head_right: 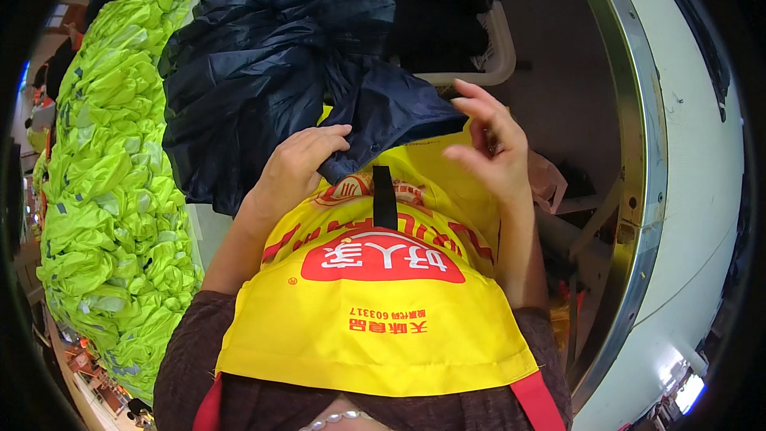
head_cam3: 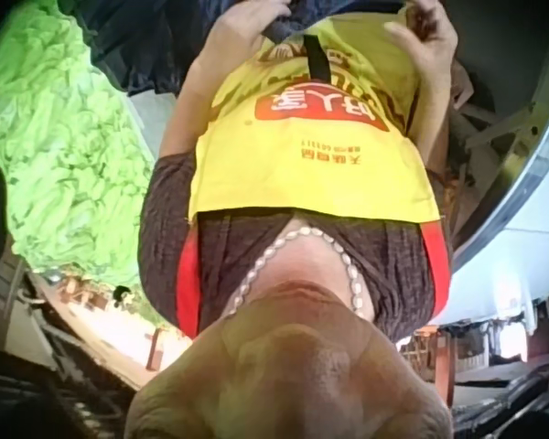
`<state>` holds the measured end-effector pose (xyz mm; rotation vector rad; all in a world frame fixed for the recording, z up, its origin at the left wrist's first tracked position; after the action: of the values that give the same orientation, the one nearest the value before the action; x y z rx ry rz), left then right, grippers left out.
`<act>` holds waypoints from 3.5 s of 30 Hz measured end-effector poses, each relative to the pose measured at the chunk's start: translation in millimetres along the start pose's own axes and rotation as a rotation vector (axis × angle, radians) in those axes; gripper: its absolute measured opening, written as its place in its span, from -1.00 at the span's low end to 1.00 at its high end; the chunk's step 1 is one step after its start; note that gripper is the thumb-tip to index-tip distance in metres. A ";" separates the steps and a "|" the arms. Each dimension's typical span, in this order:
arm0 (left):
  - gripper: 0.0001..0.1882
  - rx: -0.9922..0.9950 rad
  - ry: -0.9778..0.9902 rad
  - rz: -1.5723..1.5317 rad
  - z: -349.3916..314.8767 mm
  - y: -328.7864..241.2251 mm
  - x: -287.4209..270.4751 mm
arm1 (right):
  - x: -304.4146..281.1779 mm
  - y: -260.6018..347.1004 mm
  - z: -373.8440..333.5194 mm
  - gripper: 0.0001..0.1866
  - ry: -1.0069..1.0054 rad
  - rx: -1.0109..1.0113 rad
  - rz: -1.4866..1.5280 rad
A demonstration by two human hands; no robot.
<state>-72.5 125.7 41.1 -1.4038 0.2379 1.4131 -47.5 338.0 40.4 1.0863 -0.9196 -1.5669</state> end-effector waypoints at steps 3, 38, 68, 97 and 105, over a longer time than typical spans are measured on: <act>-0.69 0.001 0.020 0.018 -6.9 -1.3 5.5 | 38.3 42.1 9.7 -0.61 0.191 -0.257 -0.384; -0.87 -0.668 -0.099 -1.118 -74.9 80.0 12.7 | 51.3 -70.8 -24.1 -0.82 0.099 0.446 0.001; -0.79 -0.901 -0.320 -1.097 -46.4 70.6 43.2 | 126.7 29.3 9.2 -0.77 0.146 -0.276 -0.386; -0.79 -1.022 -0.388 -1.334 -38.4 63.6 58.7 | 109.5 22.8 -3.4 -0.60 0.311 -0.326 -0.639; -0.79 -1.049 -0.300 -1.399 -38.6 59.9 67.0 | 112.3 13.3 -2.6 -0.62 0.301 -0.328 -0.613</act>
<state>-76.5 107.4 -54.9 -1.4921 -1.5864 0.4201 -54.5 225.7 28.8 1.3863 -0.1086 -1.8833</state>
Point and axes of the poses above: each hand's wrist, its own z-axis towards the middle knuckle, its own x-axis out of the palm, y = z × x, the point moved 10 cm from there along z, towards the middle knuckle, and after that the axes turned 2 degrees about x, right-handed, at the moved point
